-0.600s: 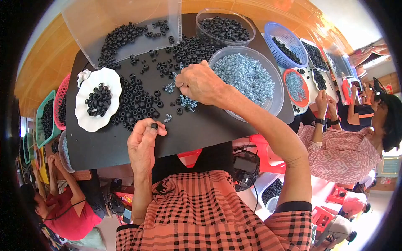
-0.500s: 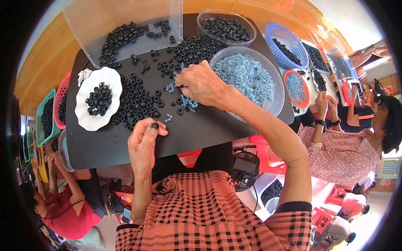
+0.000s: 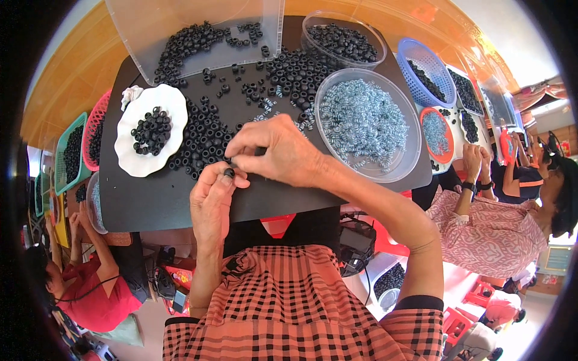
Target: The person assembles components by inserting small coiled pieces into black plastic beads by hand.
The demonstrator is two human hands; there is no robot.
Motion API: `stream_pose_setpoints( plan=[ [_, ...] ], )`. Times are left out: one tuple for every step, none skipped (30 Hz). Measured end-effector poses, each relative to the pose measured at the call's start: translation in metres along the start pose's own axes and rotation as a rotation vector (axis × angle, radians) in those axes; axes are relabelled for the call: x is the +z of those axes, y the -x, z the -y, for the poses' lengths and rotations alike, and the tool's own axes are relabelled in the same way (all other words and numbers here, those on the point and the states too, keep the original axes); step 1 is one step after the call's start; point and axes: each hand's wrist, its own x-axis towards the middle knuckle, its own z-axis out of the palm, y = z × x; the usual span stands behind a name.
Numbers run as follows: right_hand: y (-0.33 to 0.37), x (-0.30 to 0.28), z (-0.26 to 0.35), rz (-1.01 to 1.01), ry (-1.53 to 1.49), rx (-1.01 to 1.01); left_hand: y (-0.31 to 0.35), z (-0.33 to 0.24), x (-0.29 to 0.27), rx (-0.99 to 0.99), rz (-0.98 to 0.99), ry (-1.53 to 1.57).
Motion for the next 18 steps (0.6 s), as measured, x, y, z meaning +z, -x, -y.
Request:
stream_pose_setpoints(
  plan=[
    [0.002, 0.004, 0.001, 0.004, -0.003, -0.001, 0.0, 0.0, -0.001, -0.006, 0.006, 0.013],
    [0.003, 0.009, 0.002, 0.0, -0.016, -0.004, 0.0, 0.0, -0.002, -0.012, 0.013, 0.026],
    [0.004, 0.012, 0.003, -0.006, -0.028, -0.007, 0.0, 0.0, -0.002, -0.011, 0.01, 0.026],
    [0.005, 0.014, 0.004, -0.03, -0.041, -0.03, 0.001, -0.001, -0.002, -0.011, 0.01, 0.017],
    [0.006, 0.016, 0.003, -0.027, -0.042, -0.03, 0.001, -0.001, -0.002, -0.011, 0.01, 0.008],
    [0.008, 0.017, 0.003, -0.047, -0.042, -0.034, 0.001, 0.0, -0.002, -0.011, 0.009, 0.01],
    [0.009, 0.017, 0.002, -0.067, -0.042, -0.037, 0.0, 0.0, -0.003, -0.014, 0.004, 0.028],
    [0.01, 0.018, 0.002, -0.067, -0.042, -0.037, 0.0, 0.0, -0.003, -0.018, -0.002, 0.045],
    [0.011, 0.019, 0.002, -0.076, -0.035, -0.049, 0.0, 0.0, -0.003, -0.019, -0.001, 0.045],
    [0.012, 0.02, 0.003, -0.085, -0.028, -0.06, 0.001, -0.001, -0.002, -0.026, -0.005, 0.046],
    [0.012, 0.021, 0.003, -0.085, -0.028, -0.06, 0.001, -0.002, -0.002, -0.033, -0.009, 0.046],
    [0.013, 0.022, 0.003, -0.094, -0.027, -0.066, 0.0, -0.002, -0.002, -0.032, -0.009, 0.045],
    [0.013, 0.022, 0.004, -0.103, -0.026, -0.072, 0.0, -0.001, -0.002, -0.03, -0.006, 0.042],
    [0.014, 0.023, 0.004, -0.103, -0.027, -0.073, 0.0, -0.001, -0.002, -0.027, -0.002, 0.039],
    [0.015, 0.024, 0.004, -0.113, -0.059, -0.057, 0.0, -0.001, -0.002, -0.027, -0.002, 0.038],
    [0.016, 0.024, 0.004, -0.123, -0.091, -0.042, -0.001, -0.001, -0.001, -0.017, 0.0, 0.043],
    [0.016, 0.025, 0.003, -0.124, -0.091, -0.043, -0.001, -0.001, -0.001, -0.007, 0.002, 0.048],
    [0.017, 0.027, 0.002, -0.147, -0.092, -0.044, -0.001, -0.001, 0.0, -0.007, 0.001, 0.046]
  ],
)
